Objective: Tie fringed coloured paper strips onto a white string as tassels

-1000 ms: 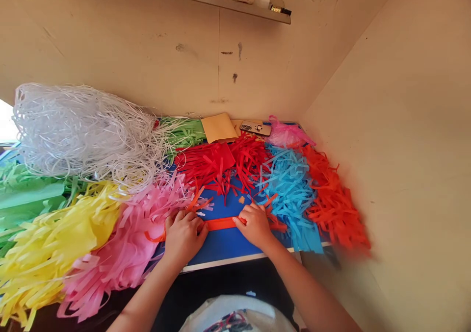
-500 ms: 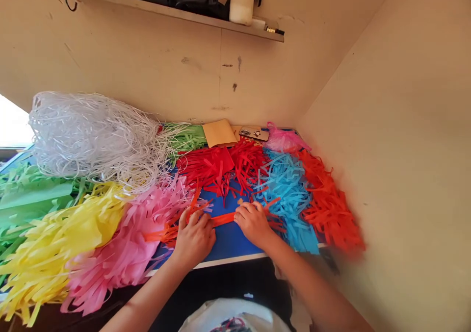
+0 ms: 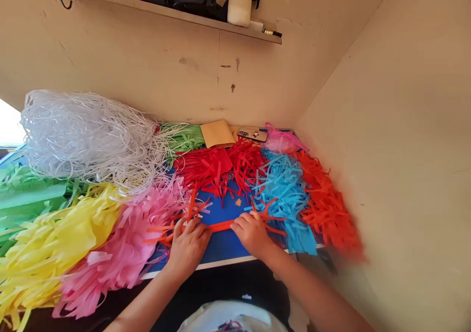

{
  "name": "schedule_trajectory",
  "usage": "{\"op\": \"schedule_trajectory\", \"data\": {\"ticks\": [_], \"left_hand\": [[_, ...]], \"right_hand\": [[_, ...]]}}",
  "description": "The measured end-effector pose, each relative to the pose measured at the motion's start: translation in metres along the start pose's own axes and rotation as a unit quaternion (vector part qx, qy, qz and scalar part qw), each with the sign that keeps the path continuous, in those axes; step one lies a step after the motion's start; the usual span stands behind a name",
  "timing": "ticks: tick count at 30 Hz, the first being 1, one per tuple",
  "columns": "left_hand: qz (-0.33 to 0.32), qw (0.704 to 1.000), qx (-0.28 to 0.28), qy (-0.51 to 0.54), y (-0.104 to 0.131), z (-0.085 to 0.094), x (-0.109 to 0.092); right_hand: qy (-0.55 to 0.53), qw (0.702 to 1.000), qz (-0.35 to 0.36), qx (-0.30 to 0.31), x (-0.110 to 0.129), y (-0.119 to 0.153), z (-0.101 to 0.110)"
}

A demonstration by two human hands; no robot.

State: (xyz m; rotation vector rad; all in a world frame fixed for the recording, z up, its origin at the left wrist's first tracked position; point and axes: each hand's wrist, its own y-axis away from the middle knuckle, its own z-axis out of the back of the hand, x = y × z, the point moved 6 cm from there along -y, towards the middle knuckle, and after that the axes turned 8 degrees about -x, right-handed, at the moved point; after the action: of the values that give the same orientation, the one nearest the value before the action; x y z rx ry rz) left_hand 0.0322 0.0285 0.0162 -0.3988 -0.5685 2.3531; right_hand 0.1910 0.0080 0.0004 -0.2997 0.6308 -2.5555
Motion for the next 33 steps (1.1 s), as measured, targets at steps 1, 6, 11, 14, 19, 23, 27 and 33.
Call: {"op": "schedule_trajectory", "data": {"ticks": [1,6,11,14,19,23,27,33], "left_hand": [[0.005,1.000,-0.002,0.023,0.003,-0.001,0.005],[0.064,0.991,0.014,0.117,0.008,-0.006,0.023],[0.116,0.989,0.036,0.086,0.001,-0.008,0.023],[0.134,0.988,0.058,0.056,-0.004,-0.009,0.020],[0.139,0.985,0.096,0.019,-0.013,-0.012,0.018],[0.068,0.996,0.062,0.011,-0.016,-0.007,0.007],[-0.009,0.999,0.031,-0.001,-0.014,-0.004,-0.008],[0.001,1.000,-0.007,-0.018,-0.019,-0.007,-0.015]], "right_hand": [[-0.018,1.000,-0.018,-0.013,-0.008,0.005,0.000],[-0.124,0.981,-0.150,-0.011,-0.049,0.017,0.006],[-0.152,0.967,-0.197,0.060,-0.056,0.008,0.006],[-0.127,0.963,-0.218,0.089,-0.056,0.002,0.004],[-0.090,0.959,-0.246,0.106,-0.058,-0.006,0.001],[-0.065,0.981,-0.168,0.073,-0.052,-0.007,0.009],[-0.029,0.999,0.027,0.019,-0.029,-0.004,0.017],[0.013,0.995,0.077,0.060,-0.025,-0.013,0.010]]}}
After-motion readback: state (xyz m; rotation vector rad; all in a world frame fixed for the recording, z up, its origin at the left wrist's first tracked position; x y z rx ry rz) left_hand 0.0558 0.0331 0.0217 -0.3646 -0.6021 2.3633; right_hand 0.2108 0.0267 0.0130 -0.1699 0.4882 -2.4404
